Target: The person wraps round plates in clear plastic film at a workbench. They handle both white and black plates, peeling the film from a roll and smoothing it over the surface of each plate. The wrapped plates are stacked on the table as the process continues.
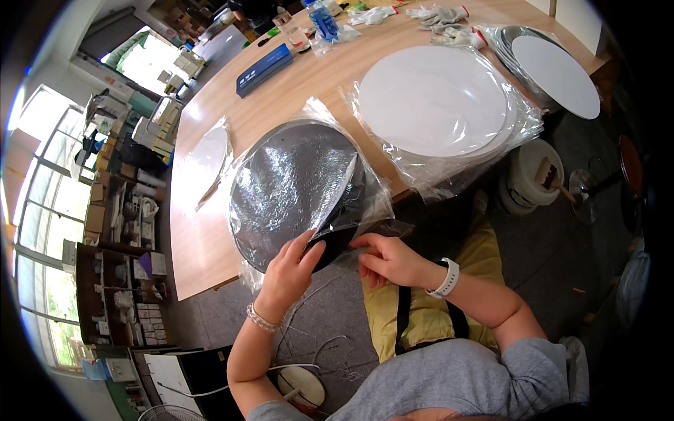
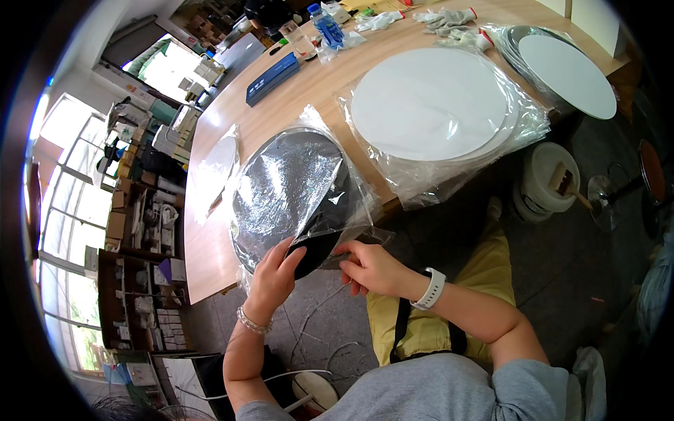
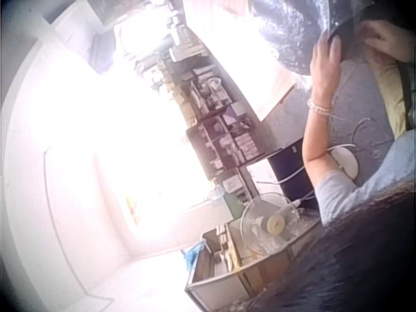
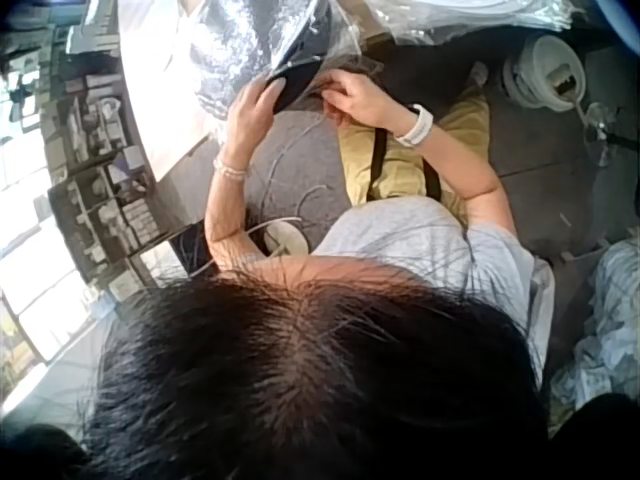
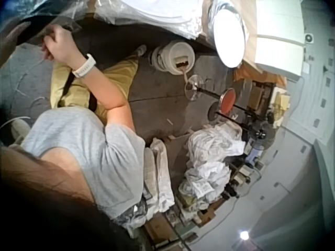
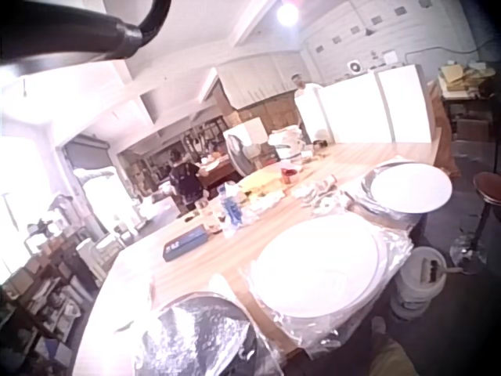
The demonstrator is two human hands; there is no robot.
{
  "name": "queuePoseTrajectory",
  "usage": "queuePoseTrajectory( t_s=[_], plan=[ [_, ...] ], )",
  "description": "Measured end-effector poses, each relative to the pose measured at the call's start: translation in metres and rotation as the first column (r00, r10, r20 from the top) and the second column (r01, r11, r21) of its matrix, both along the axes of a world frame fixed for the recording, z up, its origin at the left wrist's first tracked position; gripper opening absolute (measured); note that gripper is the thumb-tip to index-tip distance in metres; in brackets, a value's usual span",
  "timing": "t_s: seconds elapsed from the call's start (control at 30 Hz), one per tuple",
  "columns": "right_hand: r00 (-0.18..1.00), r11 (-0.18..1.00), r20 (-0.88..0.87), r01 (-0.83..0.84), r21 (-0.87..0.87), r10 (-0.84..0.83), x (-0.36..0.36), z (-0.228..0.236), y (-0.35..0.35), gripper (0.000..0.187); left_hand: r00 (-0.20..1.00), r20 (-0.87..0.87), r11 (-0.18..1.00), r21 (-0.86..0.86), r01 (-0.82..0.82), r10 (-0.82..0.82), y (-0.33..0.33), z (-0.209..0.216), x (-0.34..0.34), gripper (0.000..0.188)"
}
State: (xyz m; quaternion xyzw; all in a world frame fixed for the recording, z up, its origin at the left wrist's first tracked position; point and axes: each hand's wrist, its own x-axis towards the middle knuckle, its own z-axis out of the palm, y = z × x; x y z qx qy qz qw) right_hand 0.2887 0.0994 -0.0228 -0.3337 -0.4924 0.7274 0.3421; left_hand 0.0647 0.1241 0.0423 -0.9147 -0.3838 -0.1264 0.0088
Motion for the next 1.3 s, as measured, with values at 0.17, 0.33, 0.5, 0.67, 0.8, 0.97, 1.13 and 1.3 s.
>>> queuePoseTrajectory(
  t_s=[0.17,0.33,0.5,0.67,0.8,0.97,1.13,1.3],
  plan=[
    [0.989,0.991,-0.139,-0.058,-0.123,0.041,-0.003,-0.001,0.001,0.041,1.000,0.014,0.994,-0.106,0.004,-0.003,-0.003,0.016,0.016,0.020],
    [0.970,0.988,-0.242,-0.069,-0.137,0.034,-0.004,-0.002,0.000,0.043,1.000,-0.002,0.999,-0.045,0.016,-0.016,-0.005,0.009,0.015,0.017],
    [0.968,0.984,-0.248,-0.081,-0.158,0.040,-0.005,-0.002,0.002,0.044,0.997,0.014,0.997,-0.003,-0.080,0.080,-0.010,0.001,0.016,0.015],
    [0.982,0.987,-0.183,-0.070,-0.143,0.043,-0.004,0.002,0.002,0.043,0.952,0.231,0.978,0.010,-0.207,0.199,-0.013,-0.003,0.014,0.008],
    [0.988,0.996,-0.157,-0.027,-0.080,0.014,-0.001,0.008,0.001,0.047,0.905,0.323,0.961,-0.065,-0.270,0.276,-0.009,0.000,0.013,0.008],
    [0.959,0.992,-0.282,-0.037,-0.119,0.002,-0.008,0.012,0.006,0.060,0.864,0.360,0.928,-0.254,-0.271,0.351,-0.008,0.007,0.014,0.011],
    [0.961,0.988,-0.276,-0.051,-0.149,0.008,-0.012,0.011,0.008,0.063,0.794,0.367,0.831,-0.476,-0.288,0.485,-0.002,0.003,0.003,0.011],
    [0.930,0.970,-0.367,-0.062,-0.237,-0.030,-0.011,0.006,0.011,0.061,0.938,0.278,0.978,-0.019,-0.209,0.206,-0.004,0.003,0.012,0.015]
  ],
)
